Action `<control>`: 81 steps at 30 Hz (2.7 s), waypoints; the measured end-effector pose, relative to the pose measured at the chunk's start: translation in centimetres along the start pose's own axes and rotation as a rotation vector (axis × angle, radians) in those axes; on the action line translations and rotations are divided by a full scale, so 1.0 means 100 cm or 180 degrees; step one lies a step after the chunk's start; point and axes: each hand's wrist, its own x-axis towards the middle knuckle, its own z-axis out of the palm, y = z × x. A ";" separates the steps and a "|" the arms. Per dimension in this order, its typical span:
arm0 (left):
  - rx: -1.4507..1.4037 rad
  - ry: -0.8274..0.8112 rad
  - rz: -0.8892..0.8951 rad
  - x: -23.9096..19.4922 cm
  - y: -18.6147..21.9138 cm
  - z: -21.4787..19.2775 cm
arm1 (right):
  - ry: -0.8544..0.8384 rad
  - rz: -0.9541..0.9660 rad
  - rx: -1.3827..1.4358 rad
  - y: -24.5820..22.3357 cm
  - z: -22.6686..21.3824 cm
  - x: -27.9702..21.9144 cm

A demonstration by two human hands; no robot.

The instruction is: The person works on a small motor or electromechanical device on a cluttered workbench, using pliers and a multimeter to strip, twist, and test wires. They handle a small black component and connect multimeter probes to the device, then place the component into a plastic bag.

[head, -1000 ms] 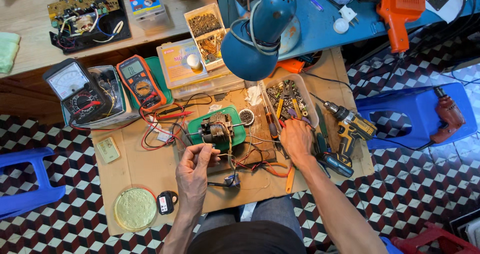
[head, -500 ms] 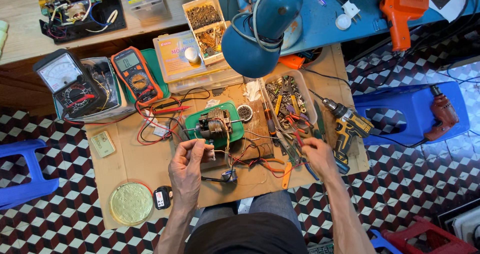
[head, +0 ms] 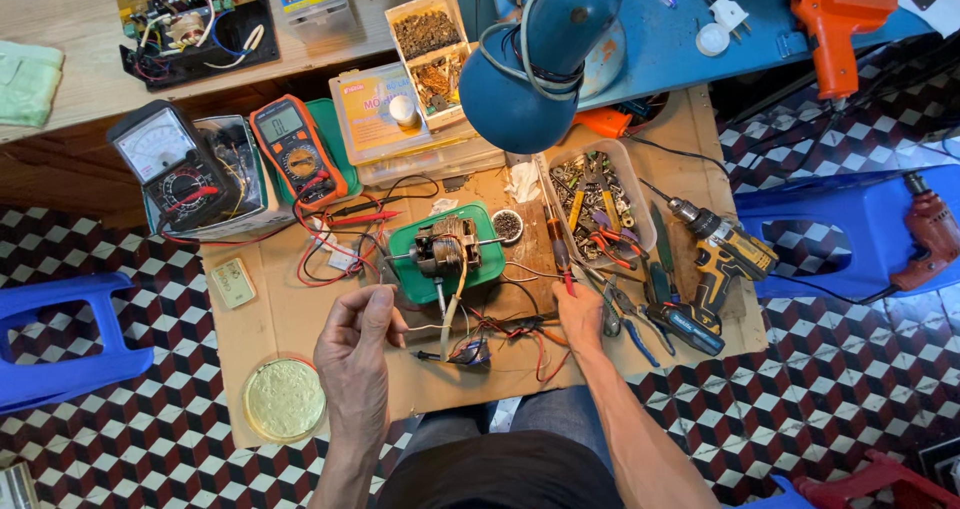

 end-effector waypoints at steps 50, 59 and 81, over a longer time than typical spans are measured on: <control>-0.0417 -0.1249 -0.1405 0.020 -0.068 0.057 | -0.1833 -0.0301 -0.0749 -0.058 -0.138 -0.138; -0.0364 -0.0984 -0.1151 0.007 -0.089 0.072 | -0.1223 -0.0794 -0.0167 -0.138 -0.128 -0.134; -0.0954 0.0343 -0.0804 -0.038 -0.116 0.133 | -0.2272 -0.1415 -0.0494 -0.132 -0.140 -0.078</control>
